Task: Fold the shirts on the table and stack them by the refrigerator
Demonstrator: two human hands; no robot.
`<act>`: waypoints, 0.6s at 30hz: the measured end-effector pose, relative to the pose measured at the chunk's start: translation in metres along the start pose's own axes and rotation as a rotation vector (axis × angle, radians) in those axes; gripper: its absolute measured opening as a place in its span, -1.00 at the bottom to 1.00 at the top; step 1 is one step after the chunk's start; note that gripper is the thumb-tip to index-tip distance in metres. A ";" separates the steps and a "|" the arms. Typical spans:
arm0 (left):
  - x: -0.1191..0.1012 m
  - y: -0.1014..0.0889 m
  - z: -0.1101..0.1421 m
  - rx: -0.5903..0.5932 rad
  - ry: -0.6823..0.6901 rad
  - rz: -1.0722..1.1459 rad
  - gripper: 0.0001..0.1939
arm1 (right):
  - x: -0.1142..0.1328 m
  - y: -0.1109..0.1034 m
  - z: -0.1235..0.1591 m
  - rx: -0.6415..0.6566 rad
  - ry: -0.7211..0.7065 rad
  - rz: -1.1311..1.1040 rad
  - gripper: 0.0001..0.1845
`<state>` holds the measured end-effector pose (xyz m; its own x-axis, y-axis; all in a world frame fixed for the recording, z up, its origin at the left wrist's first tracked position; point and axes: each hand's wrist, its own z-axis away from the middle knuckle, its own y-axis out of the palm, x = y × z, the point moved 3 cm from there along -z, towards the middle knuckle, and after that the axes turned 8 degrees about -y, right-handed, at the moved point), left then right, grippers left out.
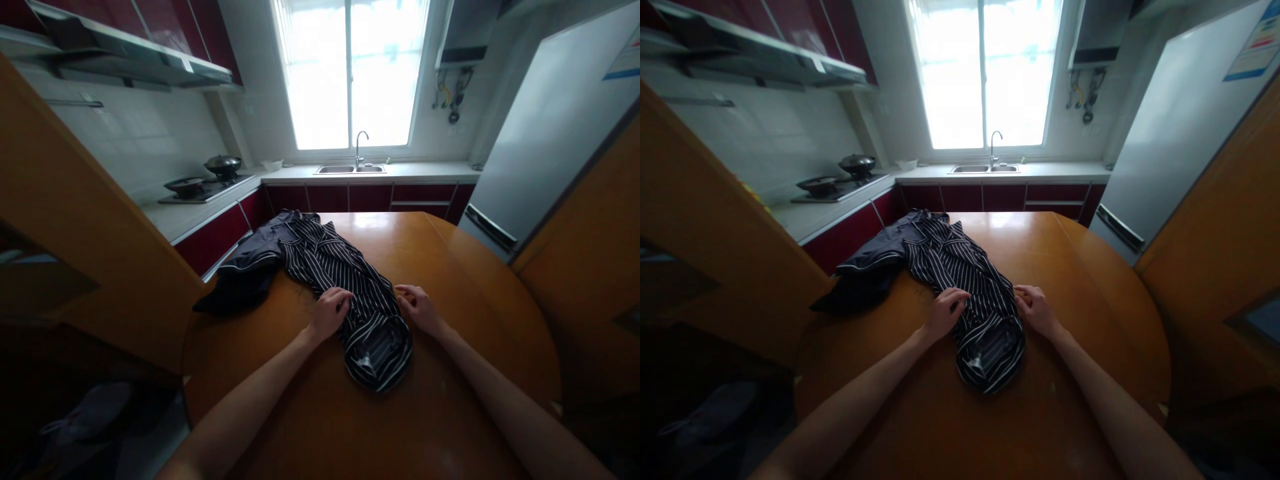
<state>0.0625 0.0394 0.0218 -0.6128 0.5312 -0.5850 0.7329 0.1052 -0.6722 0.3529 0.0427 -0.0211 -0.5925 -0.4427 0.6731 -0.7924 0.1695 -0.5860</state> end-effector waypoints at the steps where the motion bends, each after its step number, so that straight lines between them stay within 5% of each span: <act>1: 0.008 0.000 -0.003 -0.028 -0.044 -0.055 -0.76 | 0.004 0.003 0.000 0.031 -0.051 0.029 -0.52; 5: 0.035 0.006 -0.006 0.005 -0.253 -0.236 -0.69 | 0.013 0.016 -0.001 0.210 -0.137 0.100 -0.46; 8: 0.042 0.011 -0.004 0.085 -0.329 -0.286 -0.69 | 0.011 0.018 -0.002 0.182 -0.097 0.107 -0.38; 11: 0.041 0.013 -0.003 0.092 -0.327 -0.297 -0.68 | 0.004 0.008 -0.006 0.020 -0.034 0.039 -0.30; 16: 0.040 0.012 -0.004 0.062 -0.307 -0.291 -0.64 | -0.022 -0.034 -0.008 -0.510 0.176 0.010 -0.26; 18: 0.041 0.012 -0.004 0.056 -0.278 -0.282 -0.63 | -0.038 -0.051 -0.006 -0.631 0.302 0.077 -0.29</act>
<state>0.0473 0.0659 -0.0087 -0.8497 0.2399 -0.4695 0.5121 0.1644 -0.8430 0.4152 0.0559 -0.0140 -0.5925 -0.1602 0.7895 -0.6250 0.7097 -0.3251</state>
